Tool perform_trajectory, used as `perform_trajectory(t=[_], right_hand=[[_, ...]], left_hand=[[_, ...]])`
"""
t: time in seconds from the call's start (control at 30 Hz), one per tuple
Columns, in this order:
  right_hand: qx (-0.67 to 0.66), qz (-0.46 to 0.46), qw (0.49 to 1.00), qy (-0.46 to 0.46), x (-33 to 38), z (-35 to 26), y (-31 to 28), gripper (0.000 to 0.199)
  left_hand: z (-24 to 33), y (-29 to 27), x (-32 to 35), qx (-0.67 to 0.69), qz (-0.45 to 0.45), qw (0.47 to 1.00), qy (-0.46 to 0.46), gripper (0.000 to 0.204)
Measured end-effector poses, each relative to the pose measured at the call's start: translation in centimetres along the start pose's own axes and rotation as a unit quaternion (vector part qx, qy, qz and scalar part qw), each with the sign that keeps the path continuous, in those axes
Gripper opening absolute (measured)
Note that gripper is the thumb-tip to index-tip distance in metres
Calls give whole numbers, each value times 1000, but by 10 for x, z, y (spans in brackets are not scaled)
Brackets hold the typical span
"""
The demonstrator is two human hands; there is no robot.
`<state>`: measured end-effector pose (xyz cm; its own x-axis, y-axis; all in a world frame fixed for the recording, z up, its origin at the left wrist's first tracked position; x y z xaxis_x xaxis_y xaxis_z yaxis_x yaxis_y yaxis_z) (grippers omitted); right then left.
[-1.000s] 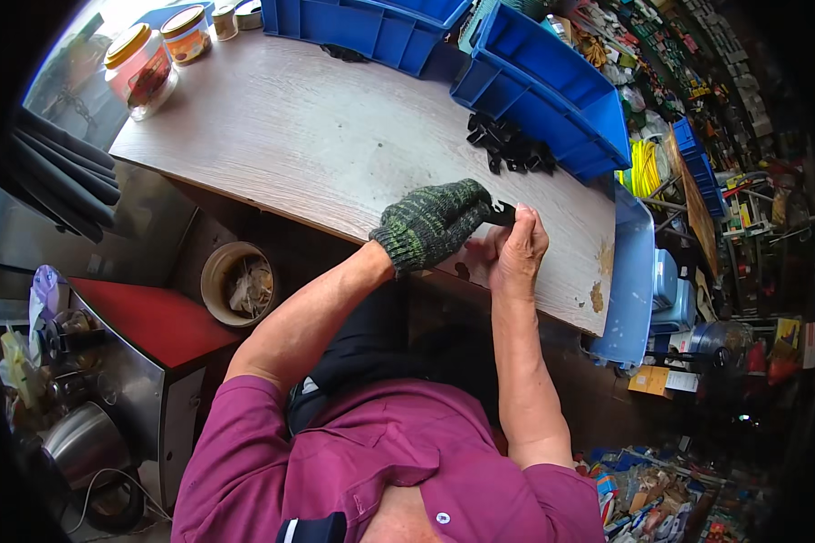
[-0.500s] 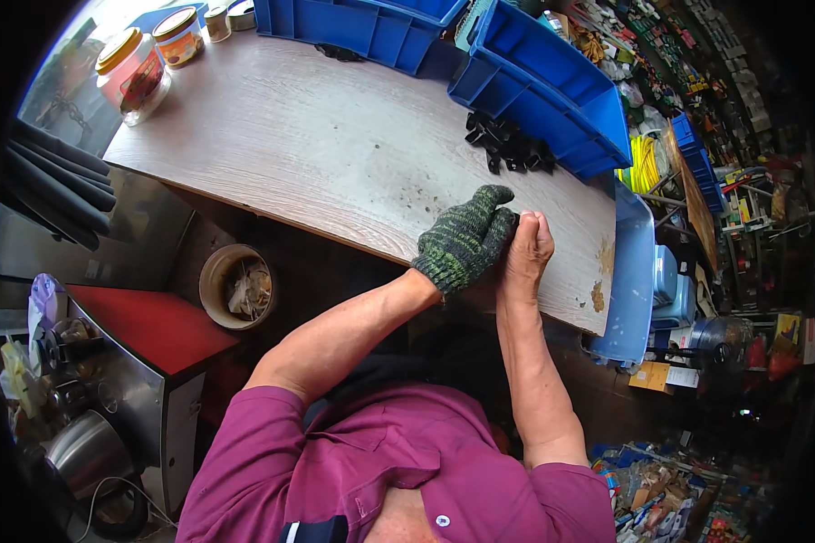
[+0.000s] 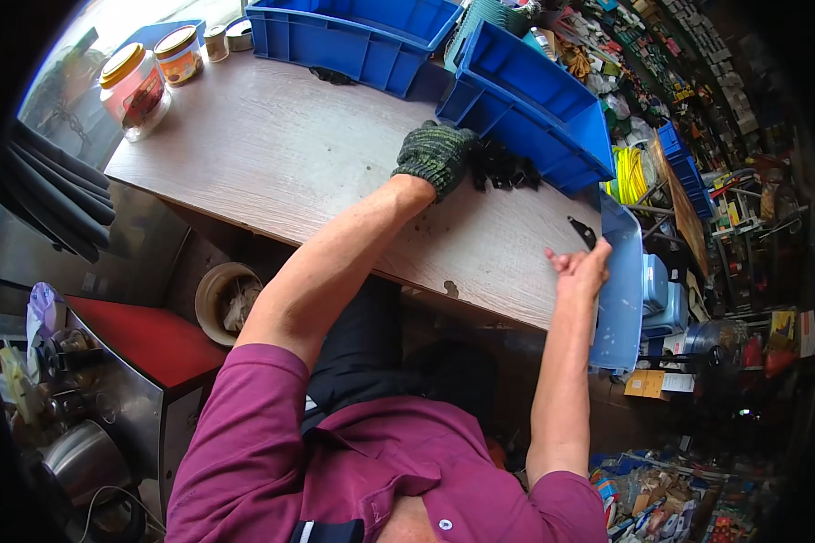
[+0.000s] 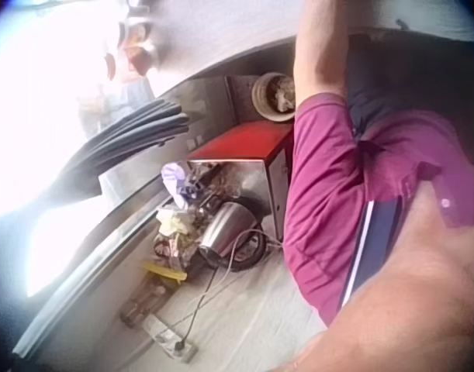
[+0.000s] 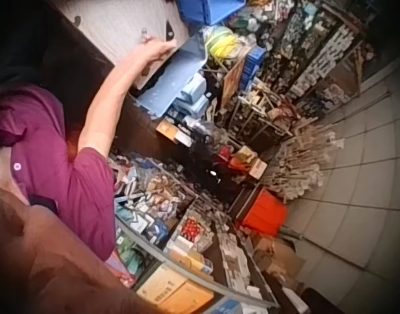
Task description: Sorting black plastic hardware components into blue storage bins on a workbench.
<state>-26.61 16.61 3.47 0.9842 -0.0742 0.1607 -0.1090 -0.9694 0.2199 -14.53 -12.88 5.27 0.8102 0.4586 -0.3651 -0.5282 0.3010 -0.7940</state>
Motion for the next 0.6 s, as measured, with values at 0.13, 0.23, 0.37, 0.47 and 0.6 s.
perform_trajectory(t=[0.13,0.23,0.37,0.47,0.6], right_hand=[[23,100,994,-34,-25,-14,-40,64],[33,67,997,8,-16,0,-32,60],[51,-44,997,48,31,22,15,57],[94,-207,972,67,69,37,58,51],[160,-317,933,-61,75,51,73,36]], left_hand=[[3,14,5,-5,37,998,50,19],[9,17,14,18,30,998,48,18],[17,4,29,155,0,986,-65,24],[1,38,44,395,24,913,-98,31],[49,34,69,392,-42,917,-58,43]])
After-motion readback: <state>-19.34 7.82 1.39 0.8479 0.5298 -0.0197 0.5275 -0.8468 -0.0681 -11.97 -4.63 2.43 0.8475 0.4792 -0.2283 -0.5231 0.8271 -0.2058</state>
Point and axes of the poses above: each hand's wrist, its own x-axis away from the middle knuckle, its own y-axis out of the palm, z = x × y, the point moved 5 cm from there along -x, towards the middle knuckle, and after that the axes turned 2 degrees about -y, right-handed, at the moved point
